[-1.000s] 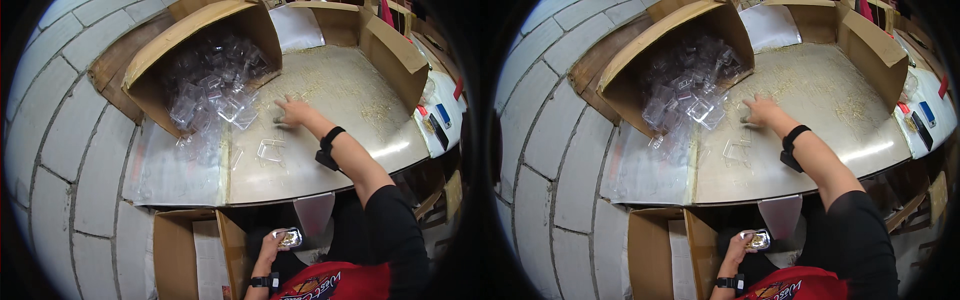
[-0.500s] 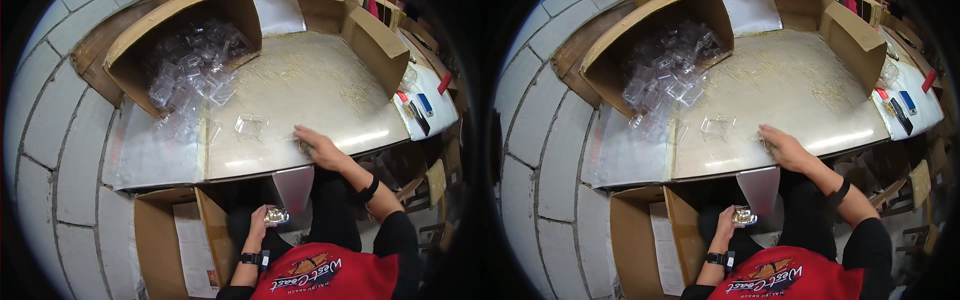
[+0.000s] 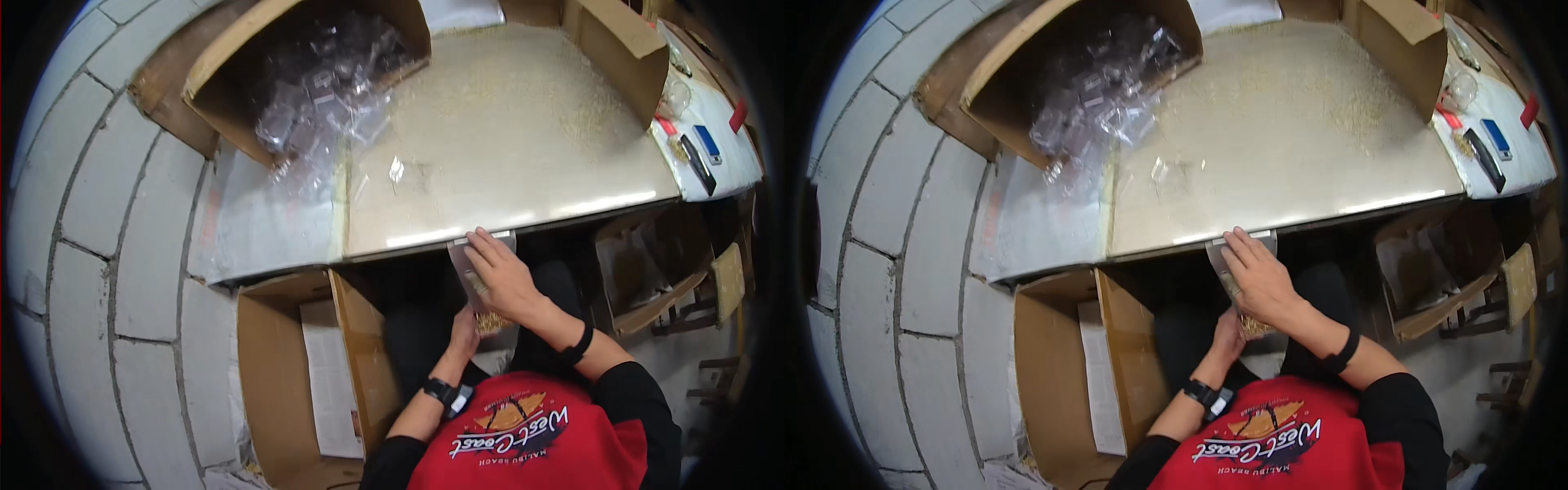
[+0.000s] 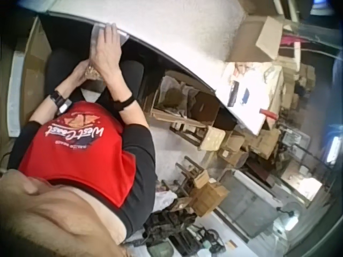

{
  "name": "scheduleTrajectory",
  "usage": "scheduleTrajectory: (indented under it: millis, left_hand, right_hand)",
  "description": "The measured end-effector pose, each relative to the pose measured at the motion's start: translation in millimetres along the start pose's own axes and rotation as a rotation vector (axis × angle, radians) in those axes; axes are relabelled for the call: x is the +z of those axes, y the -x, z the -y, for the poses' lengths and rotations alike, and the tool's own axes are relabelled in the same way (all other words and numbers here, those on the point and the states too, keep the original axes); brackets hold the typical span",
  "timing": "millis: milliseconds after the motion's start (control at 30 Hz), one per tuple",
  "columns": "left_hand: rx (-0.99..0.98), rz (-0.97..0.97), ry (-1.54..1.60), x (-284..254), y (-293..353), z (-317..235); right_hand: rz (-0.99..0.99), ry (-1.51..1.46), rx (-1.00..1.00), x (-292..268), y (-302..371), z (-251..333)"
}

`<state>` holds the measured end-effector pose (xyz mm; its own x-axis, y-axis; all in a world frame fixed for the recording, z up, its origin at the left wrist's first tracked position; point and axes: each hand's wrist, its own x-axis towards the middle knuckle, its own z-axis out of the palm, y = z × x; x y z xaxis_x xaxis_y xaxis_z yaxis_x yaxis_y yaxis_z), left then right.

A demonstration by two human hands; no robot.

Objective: The person gathers small yellowish items from a table surface and places them into small clear plastic containers. They handle the items by hand, picking them up from the table and filling the containers one by one. The filled containers are then placed into a cardboard box.

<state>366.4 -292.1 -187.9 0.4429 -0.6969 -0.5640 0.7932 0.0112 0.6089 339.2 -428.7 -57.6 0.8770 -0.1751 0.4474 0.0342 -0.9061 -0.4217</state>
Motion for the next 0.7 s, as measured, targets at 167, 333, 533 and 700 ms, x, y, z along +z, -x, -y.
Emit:
scheduleTrajectory:
  millis: [167,333,533,700]
  left_hand:
    - [0.010,0.045,-0.013,-0.9,3.9,5.6]
    - [-0.116,0.098,0.014,-24.3,13.2,11.4]
    - [-0.125,0.165,-0.076,-40.2,31.0,-7.5]
    - [-0.037,0.215,-0.245,-11.1,46.4,-59.4]
  right_hand:
    - [0.096,-0.233,0.051,-28.3,55.5,-5.9]
    - [0.226,-0.425,0.287,-37.1,80.5,-18.4]
    - [0.305,-0.480,0.230,-24.1,89.2,-16.3]
    - [0.196,-0.559,0.218,-18.8,69.5,-3.5]
